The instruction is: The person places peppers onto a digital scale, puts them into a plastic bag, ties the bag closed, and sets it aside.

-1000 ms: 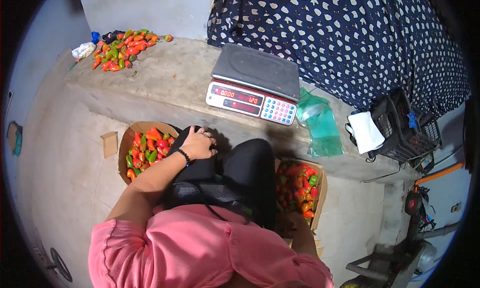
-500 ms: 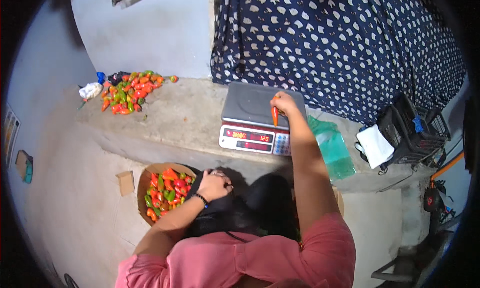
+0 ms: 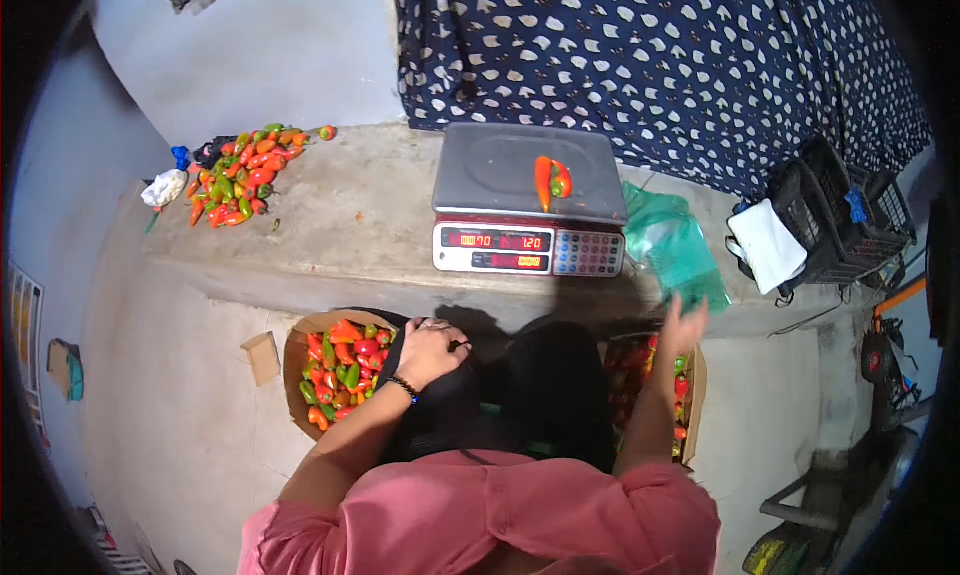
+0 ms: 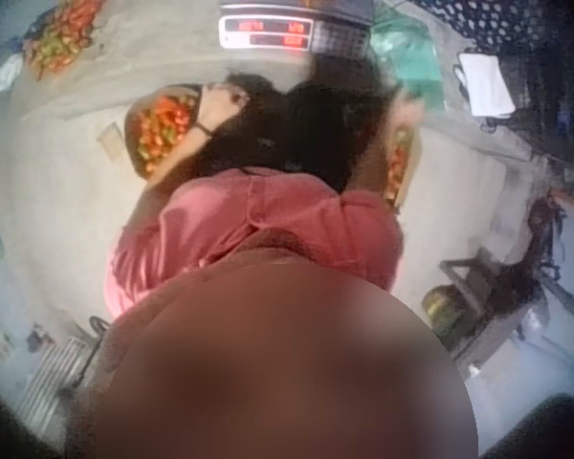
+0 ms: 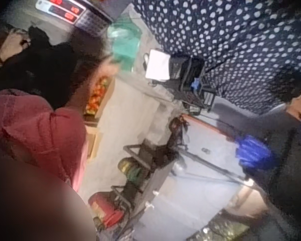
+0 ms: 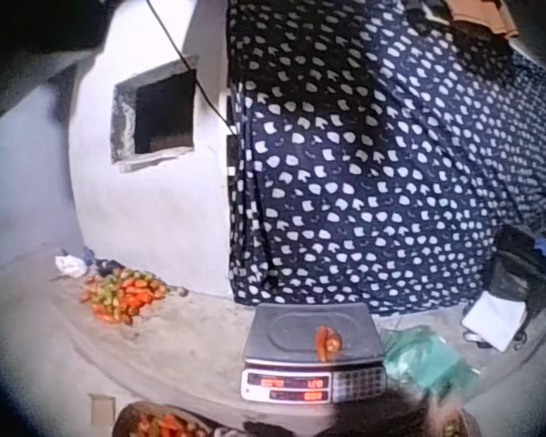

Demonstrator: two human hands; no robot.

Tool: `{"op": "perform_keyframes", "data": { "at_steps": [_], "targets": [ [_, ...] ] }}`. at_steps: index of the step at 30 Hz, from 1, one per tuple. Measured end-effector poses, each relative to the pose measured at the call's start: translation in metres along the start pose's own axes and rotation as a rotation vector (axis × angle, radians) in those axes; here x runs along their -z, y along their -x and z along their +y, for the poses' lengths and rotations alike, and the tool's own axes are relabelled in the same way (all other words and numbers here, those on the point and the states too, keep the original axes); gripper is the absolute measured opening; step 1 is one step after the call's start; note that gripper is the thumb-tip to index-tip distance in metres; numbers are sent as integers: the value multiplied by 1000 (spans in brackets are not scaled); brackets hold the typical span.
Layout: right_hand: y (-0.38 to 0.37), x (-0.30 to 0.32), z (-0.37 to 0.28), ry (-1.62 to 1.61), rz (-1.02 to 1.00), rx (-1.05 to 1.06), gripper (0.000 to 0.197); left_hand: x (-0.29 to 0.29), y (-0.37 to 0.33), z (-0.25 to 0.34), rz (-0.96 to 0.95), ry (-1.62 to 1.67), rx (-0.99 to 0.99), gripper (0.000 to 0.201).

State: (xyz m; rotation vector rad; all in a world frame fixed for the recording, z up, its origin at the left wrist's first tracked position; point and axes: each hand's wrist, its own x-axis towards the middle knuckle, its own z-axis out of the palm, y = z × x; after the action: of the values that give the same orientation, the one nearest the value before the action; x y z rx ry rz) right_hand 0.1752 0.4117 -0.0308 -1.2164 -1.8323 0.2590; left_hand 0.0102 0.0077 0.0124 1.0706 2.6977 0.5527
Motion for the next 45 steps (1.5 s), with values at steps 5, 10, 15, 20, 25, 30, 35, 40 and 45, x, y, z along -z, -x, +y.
{"op": "perform_keyframes", "data": {
  "at_steps": [5, 10, 15, 20, 25, 30, 35, 40, 45],
  "targets": [
    [136, 51, 209, 890, -466, -958, 96, -1, -12, 9, -38, -28, -38, 23],
    [156, 73, 156, 829, -518, -778, 101, -5, -10, 6, -33, -77, -41, 20],
    [150, 74, 142, 814, -520, -735, 105, -4, -12, 10, -98, -100, -25, 20],
    [137, 54, 157, 739, -629, -688, 104, -10, -15, 8, -81, -129, -17, 19],
    [138, 52, 166, 713, -668, -673, 103, -8, -15, 9, -96, -109, -1, 23],
    [151, 64, 176, 683, -698, -651, 103, -6, -15, 5, -72, -95, -11, 20],
    [155, 63, 167, 688, -700, -638, 102, -6, -15, 10, -93, -109, -13, 19],
    [157, 65, 172, 673, -726, -633, 101, -8, -17, 4, -100, -112, -24, 21],
    [156, 64, 173, 658, -762, -634, 101, -6, -20, 11, -134, -139, -5, 22]
  ]
}}
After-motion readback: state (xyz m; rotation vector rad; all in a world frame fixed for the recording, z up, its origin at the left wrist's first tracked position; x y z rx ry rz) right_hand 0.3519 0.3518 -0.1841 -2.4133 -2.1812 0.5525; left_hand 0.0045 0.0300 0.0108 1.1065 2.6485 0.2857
